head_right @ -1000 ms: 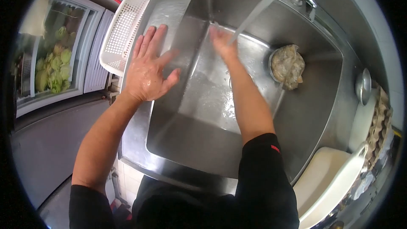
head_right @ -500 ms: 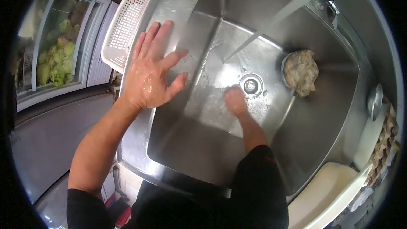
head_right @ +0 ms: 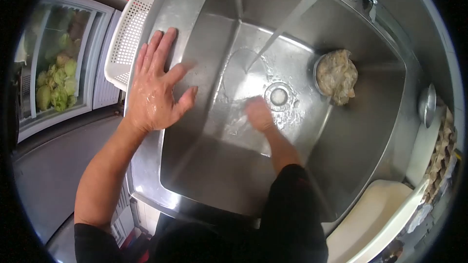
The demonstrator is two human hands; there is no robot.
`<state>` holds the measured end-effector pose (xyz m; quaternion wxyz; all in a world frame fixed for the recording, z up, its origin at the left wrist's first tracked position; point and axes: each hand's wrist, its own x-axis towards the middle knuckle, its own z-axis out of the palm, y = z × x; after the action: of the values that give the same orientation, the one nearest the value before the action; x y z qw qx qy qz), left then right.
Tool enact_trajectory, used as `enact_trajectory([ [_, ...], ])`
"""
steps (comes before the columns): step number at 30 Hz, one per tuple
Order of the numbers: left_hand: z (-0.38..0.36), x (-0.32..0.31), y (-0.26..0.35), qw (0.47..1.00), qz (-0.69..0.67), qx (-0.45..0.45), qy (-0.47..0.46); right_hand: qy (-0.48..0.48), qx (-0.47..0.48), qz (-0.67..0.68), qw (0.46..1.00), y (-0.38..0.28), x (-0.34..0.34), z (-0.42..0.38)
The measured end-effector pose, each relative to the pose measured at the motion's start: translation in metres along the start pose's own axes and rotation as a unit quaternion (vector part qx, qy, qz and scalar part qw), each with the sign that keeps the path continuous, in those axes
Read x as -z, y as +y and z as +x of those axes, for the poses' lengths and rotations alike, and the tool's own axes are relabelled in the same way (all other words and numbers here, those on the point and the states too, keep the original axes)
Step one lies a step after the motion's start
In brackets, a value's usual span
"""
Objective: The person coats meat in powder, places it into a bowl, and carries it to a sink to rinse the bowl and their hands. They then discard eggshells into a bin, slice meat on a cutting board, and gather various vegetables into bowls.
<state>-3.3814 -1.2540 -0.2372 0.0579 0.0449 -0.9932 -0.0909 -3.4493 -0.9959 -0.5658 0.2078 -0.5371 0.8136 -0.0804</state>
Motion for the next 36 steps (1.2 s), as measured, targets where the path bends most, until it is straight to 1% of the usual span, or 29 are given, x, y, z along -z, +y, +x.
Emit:
enact_trajectory([
  [1,0.000,-0.001,0.000,1.000,0.003,0.001,0.002,0.051,-0.023,-0.102,0.993,0.026,-0.001,-0.022],
  [2,-0.002,-0.002,0.000,1.000,0.003,0.002,0.003,0.050,-0.085,-0.139,0.985,0.044,0.005,-0.035],
  [4,-0.001,-0.003,0.001,1.000,0.003,0.005,0.009,0.152,-0.101,-0.135,0.974,0.049,0.006,-0.054],
  [5,-0.002,-0.003,0.001,1.000,0.000,0.008,0.006,0.093,-0.096,0.022,0.991,0.038,-0.006,-0.065],
  [6,-0.002,-0.002,0.001,1.000,0.000,0.012,0.005,0.033,-0.089,0.178,0.979,0.017,-0.020,-0.076],
  [7,-0.002,-0.002,0.001,1.000,-0.002,0.012,0.008,-0.082,-0.127,0.245,0.958,-0.018,-0.019,-0.086],
  [8,-0.002,-0.002,0.000,1.000,-0.003,0.012,0.010,-0.196,-0.162,0.308,0.917,-0.043,-0.014,-0.093],
  [11,-0.001,-0.002,-0.001,1.000,-0.003,0.008,0.015,-0.161,-0.074,0.336,0.925,-0.037,-0.038,-0.105],
  [13,-0.003,-0.003,-0.001,1.000,-0.001,0.004,0.012,-0.189,-0.105,0.250,0.944,-0.004,-0.038,-0.098],
  [14,-0.003,-0.004,-0.001,1.000,-0.001,0.002,0.013,-0.084,-0.067,0.297,0.949,0.019,-0.026,-0.094],
  [15,-0.003,-0.004,-0.001,1.000,0.002,0.001,0.020,-0.137,-0.191,0.305,0.923,0.034,0.003,-0.082],
  [16,-0.004,-0.004,0.000,1.000,-0.001,0.002,0.019,-0.027,-0.190,0.250,0.949,0.045,0.029,-0.077],
  [17,-0.005,-0.004,0.000,1.000,-0.003,0.002,0.019,-0.001,-0.236,0.158,0.959,0.056,0.040,-0.075],
  [18,-0.004,-0.003,-0.001,1.000,-0.002,0.001,0.020,0.016,-0.305,0.131,0.943,0.063,0.051,-0.080],
  [19,-0.003,-0.003,-0.002,1.000,-0.006,-0.001,0.022,0.056,-0.434,0.108,0.893,0.053,0.056,-0.084],
  [20,-0.004,-0.003,-0.002,1.000,-0.011,-0.002,0.024,0.095,-0.554,0.082,0.823,0.040,0.057,-0.095],
  [21,-0.004,-0.003,-0.002,0.999,-0.014,-0.002,0.029,0.042,-0.639,0.140,0.755,0.054,0.031,-0.124],
  [22,-0.004,-0.002,-0.002,0.999,-0.019,-0.002,0.027,-0.010,-0.710,0.197,0.676,0.074,-0.008,-0.147],
  [24,-0.003,-0.001,-0.003,0.999,-0.021,0.002,0.025,-0.102,-0.657,0.144,0.733,0.075,-0.056,-0.142],
  [26,0.000,0.000,-0.006,0.999,-0.018,0.004,0.035,-0.194,-0.598,0.085,0.773,0.062,-0.067,-0.133],
  [27,0.000,-0.001,-0.007,0.999,-0.017,0.002,0.034,-0.193,-0.619,0.134,0.750,0.065,-0.070,-0.133],
  [28,-0.003,-0.003,-0.003,0.999,-0.024,-0.001,0.028,-0.191,-0.640,0.179,0.723,0.058,-0.055,-0.127],
  [29,-0.004,-0.003,-0.003,0.999,-0.026,-0.003,0.032,-0.107,-0.733,0.205,0.640,0.047,-0.034,-0.102],
  [30,-0.004,-0.002,-0.002,0.999,-0.024,-0.003,0.027,0.004,-0.806,0.219,0.551,0.032,-0.006,-0.074],
  [32,-0.004,-0.001,-0.001,1.000,-0.015,-0.003,0.020,0.167,-0.692,0.209,0.670,0.042,0.002,-0.048],
  [33,-0.004,0.000,0.000,1.000,-0.009,0.000,0.017,0.242,-0.652,0.128,0.707,0.042,0.013,-0.043],
  [36,-0.004,-0.001,-0.001,1.000,-0.013,-0.001,0.016,0.183,-0.744,0.093,0.636,0.098,0.012,-0.066],
])
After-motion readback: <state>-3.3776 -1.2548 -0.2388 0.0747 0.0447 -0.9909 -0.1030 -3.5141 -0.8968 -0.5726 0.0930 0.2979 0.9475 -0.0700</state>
